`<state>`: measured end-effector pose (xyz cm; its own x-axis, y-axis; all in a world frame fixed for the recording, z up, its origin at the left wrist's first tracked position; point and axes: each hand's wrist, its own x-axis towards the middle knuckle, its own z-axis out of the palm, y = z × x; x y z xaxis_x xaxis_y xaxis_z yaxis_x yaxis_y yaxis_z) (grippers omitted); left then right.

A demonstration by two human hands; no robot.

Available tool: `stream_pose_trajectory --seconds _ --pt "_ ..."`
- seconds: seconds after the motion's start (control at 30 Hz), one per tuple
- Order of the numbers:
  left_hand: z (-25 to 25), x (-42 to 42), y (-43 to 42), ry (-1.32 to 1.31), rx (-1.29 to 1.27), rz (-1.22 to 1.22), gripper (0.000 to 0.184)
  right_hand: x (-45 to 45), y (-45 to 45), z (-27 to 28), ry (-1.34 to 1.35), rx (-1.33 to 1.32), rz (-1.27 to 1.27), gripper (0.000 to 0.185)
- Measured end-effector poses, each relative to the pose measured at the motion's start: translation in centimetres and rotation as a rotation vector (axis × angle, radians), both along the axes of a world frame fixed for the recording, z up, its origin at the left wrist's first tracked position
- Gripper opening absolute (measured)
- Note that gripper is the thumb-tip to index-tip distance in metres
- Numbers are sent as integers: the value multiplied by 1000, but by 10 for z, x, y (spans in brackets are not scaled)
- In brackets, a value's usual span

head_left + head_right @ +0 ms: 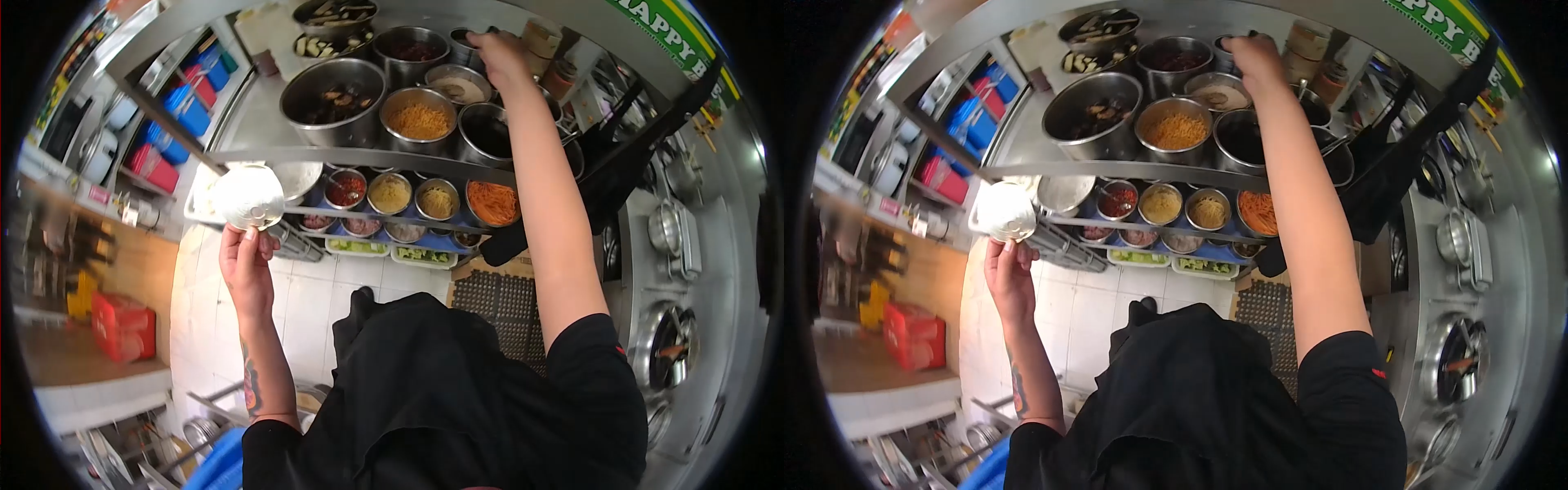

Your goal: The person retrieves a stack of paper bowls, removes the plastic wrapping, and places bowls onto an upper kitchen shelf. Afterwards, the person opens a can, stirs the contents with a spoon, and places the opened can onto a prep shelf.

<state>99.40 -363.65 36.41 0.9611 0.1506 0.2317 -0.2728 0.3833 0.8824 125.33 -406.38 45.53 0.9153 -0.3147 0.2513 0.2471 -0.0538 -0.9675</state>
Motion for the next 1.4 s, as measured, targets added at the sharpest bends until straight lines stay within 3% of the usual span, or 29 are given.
stream_pose_trajectory --seconds 0.1,0.13,0.2,0.27,0.4,0.47,0.6,0.67,1.0,1.1,1.2,1.27,1.4 --pt "-14 -51 -18 76 14 117 22 -28 3 -2 -138 201 57 21" --pt "-20 -69 -21 98 13 132 14 -45 10 -3 -161 315 130 19" --pt "-30 -105 -32 187 -33 207 10 -80 29 -14 -281 445 157 25" --pt "-36 -140 -38 259 -52 251 7 -140 79 -14 -351 465 181 55" --pt "-55 -201 -40 322 -123 381 8 -241 166 -64 -245 104 672 46" --pt "-65 -233 -39 321 -166 469 9 -286 199 -93 -33 154 993 43" --pt "-74 -305 -46 378 -239 605 12 -359 237 -125 191 -46 1242 43" --pt "-84 -346 -44 361 -270 678 10 -387 251 -136 181 -97 1371 47" --pt "-113 -577 -48 378 -474 1115 11 -543 297 -199 293 -422 1692 56" --pt "-129 -634 -45 432 -425 1197 11 -587 308 -201 264 -507 1741 58" --pt "-138 -658 -45 432 -476 1297 12 -611 319 -206 207 -625 1813 60" --pt "-141 -657 -45 421 -466 1339 13 -608 329 -208 -11 -847 1855 62" --pt "-154 -625 -46 401 -438 1360 14 -579 350 -208 -106 -837 1922 62"
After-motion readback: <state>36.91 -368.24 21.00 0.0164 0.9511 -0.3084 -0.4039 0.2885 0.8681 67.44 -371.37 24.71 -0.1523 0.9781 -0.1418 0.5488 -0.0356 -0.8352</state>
